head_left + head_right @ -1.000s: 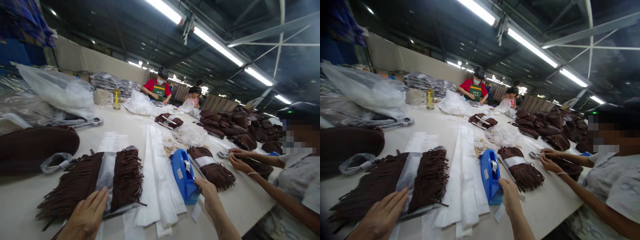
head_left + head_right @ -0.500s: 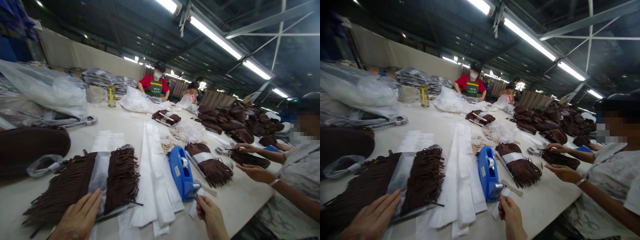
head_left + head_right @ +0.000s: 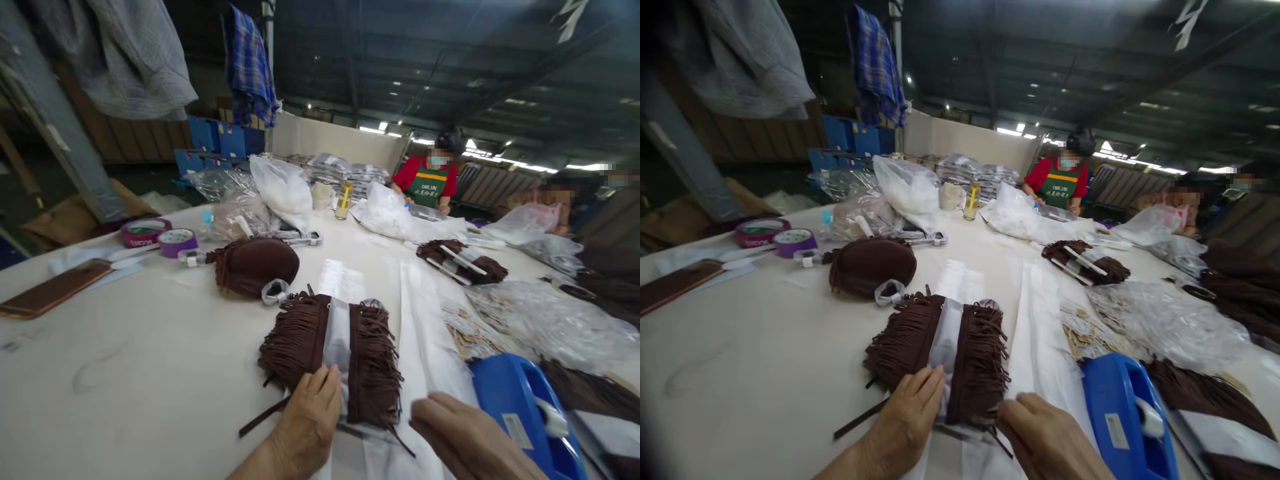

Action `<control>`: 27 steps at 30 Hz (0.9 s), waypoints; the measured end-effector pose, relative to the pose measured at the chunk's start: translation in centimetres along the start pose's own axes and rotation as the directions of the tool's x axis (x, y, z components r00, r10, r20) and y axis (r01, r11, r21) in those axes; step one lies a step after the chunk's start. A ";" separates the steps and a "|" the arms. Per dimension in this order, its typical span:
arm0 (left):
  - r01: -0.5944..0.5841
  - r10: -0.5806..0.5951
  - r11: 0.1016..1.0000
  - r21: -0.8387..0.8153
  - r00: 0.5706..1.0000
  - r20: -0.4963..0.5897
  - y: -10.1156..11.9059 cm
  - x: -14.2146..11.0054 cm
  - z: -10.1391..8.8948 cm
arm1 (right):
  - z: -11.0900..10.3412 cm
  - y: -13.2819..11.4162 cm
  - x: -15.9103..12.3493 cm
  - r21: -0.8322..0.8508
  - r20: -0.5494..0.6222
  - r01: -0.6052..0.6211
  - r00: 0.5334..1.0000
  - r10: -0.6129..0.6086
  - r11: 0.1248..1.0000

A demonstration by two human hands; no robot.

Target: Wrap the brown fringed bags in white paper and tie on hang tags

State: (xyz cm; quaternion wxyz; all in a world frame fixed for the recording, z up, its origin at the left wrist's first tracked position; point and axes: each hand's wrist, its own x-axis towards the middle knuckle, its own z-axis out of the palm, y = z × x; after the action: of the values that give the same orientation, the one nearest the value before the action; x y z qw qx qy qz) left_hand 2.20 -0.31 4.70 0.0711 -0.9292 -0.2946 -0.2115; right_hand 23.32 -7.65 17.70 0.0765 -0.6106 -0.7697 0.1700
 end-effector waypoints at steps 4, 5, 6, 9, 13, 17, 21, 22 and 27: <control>-0.007 0.002 0.999 -0.049 0.995 -0.100 0.1 -0.1 0.8 | -0.3 -1.8 8.8 -0.286 0.187 0.289 0.952 -0.242 0.914; -0.009 0.002 0.999 -0.052 0.991 -0.134 0.0 -0.1 1.2 | 0.1 -1.8 10.3 -0.324 0.230 0.354 0.929 -0.289 0.877; -0.013 0.005 0.999 -0.046 0.986 -0.167 0.0 0.0 1.6 | 0.4 -1.8 11.6 -0.354 0.268 0.410 0.906 -0.329 0.841; -0.017 0.014 1.000 -0.010 0.972 -0.233 0.0 0.0 2.4 | 1.3 -1.6 14.1 -0.419 0.357 0.497 0.860 -0.365 0.760; 0.003 -0.012 0.999 -0.048 0.983 -0.182 0.1 -0.1 2.1 | 1.6 -1.8 15.9 -0.417 0.438 0.503 0.841 -0.317 0.757; 0.015 -0.033 0.994 -0.105 0.984 -0.174 0.2 0.0 1.4 | 1.7 -2.3 17.0 -0.443 0.434 0.326 0.893 -0.118 0.835; 0.020 -0.038 0.992 -0.128 0.989 -0.142 0.3 0.1 1.0 | 1.7 -2.3 17.7 -0.449 0.413 0.213 0.911 -0.010 0.868; 0.022 -0.040 0.991 -0.131 0.990 -0.137 0.3 0.1 1.1 | 1.7 -2.2 17.8 -0.437 0.411 0.193 0.912 0.004 0.879; 0.017 -0.045 0.993 -0.116 0.968 -0.245 0.3 0.2 1.8 | 1.6 -1.8 18.1 -0.376 0.334 0.080 0.941 0.055 0.923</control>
State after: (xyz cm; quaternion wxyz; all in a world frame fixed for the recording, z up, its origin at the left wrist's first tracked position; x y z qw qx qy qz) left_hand 3.15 -0.03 3.19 0.0515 -0.8933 -0.2856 -0.3431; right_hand 16.74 9.26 15.27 -0.1766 -0.5704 -0.7935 0.1174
